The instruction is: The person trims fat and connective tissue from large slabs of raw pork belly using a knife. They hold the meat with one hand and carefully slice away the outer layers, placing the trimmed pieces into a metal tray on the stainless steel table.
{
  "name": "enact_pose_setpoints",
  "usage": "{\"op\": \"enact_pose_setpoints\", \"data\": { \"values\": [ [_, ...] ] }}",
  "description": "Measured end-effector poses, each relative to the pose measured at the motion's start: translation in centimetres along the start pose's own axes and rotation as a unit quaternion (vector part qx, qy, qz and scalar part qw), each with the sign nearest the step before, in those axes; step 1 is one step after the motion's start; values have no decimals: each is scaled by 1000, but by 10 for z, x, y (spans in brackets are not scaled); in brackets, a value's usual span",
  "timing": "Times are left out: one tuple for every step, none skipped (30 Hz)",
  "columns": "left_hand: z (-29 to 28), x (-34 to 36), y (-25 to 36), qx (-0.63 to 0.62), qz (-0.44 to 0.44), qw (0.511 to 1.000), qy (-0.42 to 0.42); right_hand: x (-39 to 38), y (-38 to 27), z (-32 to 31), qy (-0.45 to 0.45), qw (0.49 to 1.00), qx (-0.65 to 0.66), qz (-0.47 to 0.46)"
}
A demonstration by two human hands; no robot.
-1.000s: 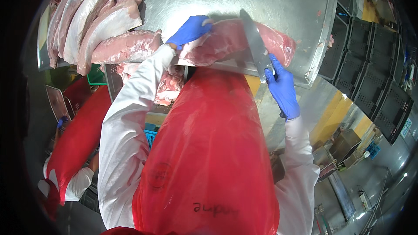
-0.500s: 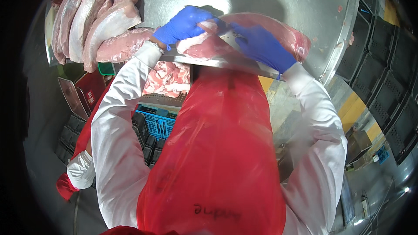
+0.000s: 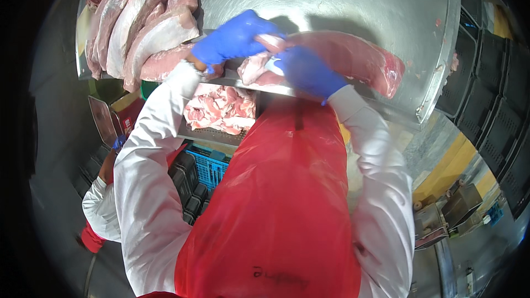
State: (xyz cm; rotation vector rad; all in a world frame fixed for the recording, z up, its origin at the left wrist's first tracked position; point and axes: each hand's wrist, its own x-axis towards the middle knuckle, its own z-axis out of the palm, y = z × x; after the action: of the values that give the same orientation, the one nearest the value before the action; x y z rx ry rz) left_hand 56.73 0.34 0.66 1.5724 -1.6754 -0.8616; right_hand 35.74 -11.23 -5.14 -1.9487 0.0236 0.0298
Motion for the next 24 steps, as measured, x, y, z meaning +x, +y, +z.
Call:
{"op": "enact_pose_setpoints", "data": {
  "values": [
    [-7, -11, -8, 8, -6, 1000, 19, -5, 5, -14, -67, 995, -74, 28],
    [-15, -21, -6, 3, -29, 999, 24, -12, 8, -26, -132, 979, -147, 58],
    [-24, -29, -2, -2, -54, 998, 30, -18, 10, -36, -131, 982, -120, 70],
    [-26, -36, 3, -9, -82, 996, 39, -25, 12, -44, -135, 983, -92, 82],
    [-24, -37, 6, 7, -55, 998, 42, -28, 13, -46, -140, 984, -64, 93],
    [-20, -37, 9, 23, -28, 998, 46, -23, 17, -39, -131, 986, -85, 50],
    [-16, -35, 12, 43, -1, 998, 50, -11, 22, -24, -121, 987, -105, 5],
    [-9, -35, 9, 89, -10, 995, 52, 6, 29, -3, -111, 985, -121, -43],
    [-12, -36, 11, 69, -15, 995, 73, 21, 34, 19, -100, 982, -136, -89],
    [-19, -34, 13, 50, -16, 994, 92, 33, 38, 37, -85, 976, -151, -134],
    [-29, -37, 17, 31, -24, 993, 116, 40, 30, 46, -75, 967, -163, -181],
    [-47, -42, 24, 9, -71, 979, 193, 32, 21, 48, -161, 955, -201, -148],
    [-78, -65, 5, 79, -255, 937, 227, 19, -11, 39, -250, 931, -239, -115],
    [-88, -48, 69, -26, -152, 942, 299, 9, -24, 28, -331, 899, -279, -71],
    [-107, -74, 70, 57, -123, 934, 329, 2, -18, 16, -246, 949, -191, -42],
    [-125, -99, 69, 141, -98, 916, 362, -10, -5, 1, -161, 982, -97, -9],
    [-142, -120, 80, 189, -77, 887, 415, -14, -2, -15, -101, 993, -53, 28],
    [-148, -156, 110, 235, -84, 849, 467, -15, -4, -30, -52, 998, -1, 47],
    [-152, -186, 125, 268, -82, 812, 512, -9, -13, -49, -22, 997, -9, 76],
    [-152, -213, 137, 290, -82, 777, 553, -9, -13, -59, 18, 995, -26, 93],
    [-146, -239, 150, 314, -84, 734, 596, -7, -12, -69, 55, 992, -42, 108],
    [-134, -261, 157, 330, -90, 691, 637, -6, -12, -73, 96, 986, -59, 123],
    [-116, -280, 160, 338, -111, 647, 674, -9, -16, -72, 101, 984, -49, 142],
    [-87, -295, 152, 328, -153, 614, 701, -17, -23, -69, 106, 981, -42, 160]
  ]
}}
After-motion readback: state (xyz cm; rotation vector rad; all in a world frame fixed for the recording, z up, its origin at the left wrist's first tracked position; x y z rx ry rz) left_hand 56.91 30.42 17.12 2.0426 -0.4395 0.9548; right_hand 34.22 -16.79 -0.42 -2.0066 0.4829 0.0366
